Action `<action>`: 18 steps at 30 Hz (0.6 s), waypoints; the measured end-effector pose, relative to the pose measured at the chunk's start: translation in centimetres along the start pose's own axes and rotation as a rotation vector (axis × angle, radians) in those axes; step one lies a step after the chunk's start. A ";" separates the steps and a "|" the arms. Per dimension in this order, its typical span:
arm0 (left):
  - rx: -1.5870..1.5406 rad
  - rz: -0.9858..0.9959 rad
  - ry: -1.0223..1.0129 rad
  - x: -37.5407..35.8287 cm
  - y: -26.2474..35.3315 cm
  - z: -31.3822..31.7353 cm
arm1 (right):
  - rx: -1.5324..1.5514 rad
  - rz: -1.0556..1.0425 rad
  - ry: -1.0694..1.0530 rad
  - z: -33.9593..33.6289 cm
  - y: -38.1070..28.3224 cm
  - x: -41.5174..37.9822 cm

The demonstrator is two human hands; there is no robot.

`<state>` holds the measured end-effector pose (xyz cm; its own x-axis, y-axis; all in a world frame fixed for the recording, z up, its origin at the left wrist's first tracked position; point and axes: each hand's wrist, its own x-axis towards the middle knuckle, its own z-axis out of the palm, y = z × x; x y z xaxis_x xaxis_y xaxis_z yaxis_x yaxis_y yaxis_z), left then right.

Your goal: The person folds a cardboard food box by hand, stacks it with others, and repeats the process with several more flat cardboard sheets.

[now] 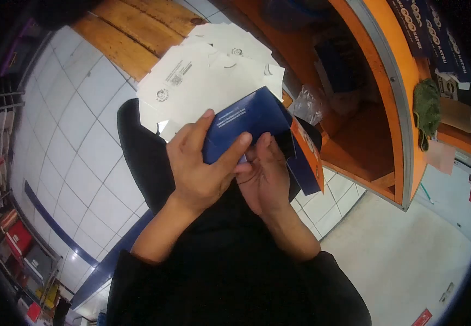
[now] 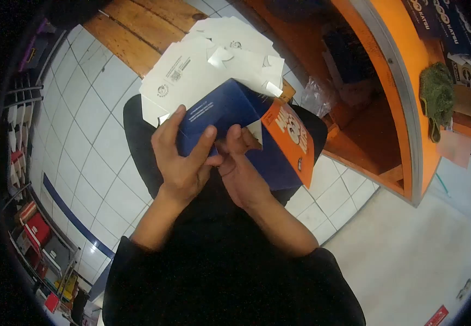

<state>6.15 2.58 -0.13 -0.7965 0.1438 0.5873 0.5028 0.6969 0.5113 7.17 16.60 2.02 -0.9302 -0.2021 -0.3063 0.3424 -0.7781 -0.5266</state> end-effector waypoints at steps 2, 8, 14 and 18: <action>0.042 -0.100 -0.032 0.0 0.0 -0.2 | -0.158 -0.034 0.062 -0.1 1.2 -0.4; -0.089 -0.183 -0.166 0.0 0.3 -1.2 | -0.681 -0.034 0.163 -1.3 0.2 -0.4; -0.647 -0.192 -0.336 -0.3 -1.3 -2.7 | -0.368 0.008 0.072 -1.9 -2.6 -0.9; -0.620 -0.177 -0.545 0.9 -1.8 -3.0 | -0.151 0.179 0.135 -0.4 -3.2 -2.2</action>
<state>5.57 -0.66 1.39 -0.8515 0.4985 0.1626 0.3221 0.2525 0.9124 8.15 19.76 4.06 -0.8305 -0.2392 -0.5031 0.5251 -0.6374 -0.5639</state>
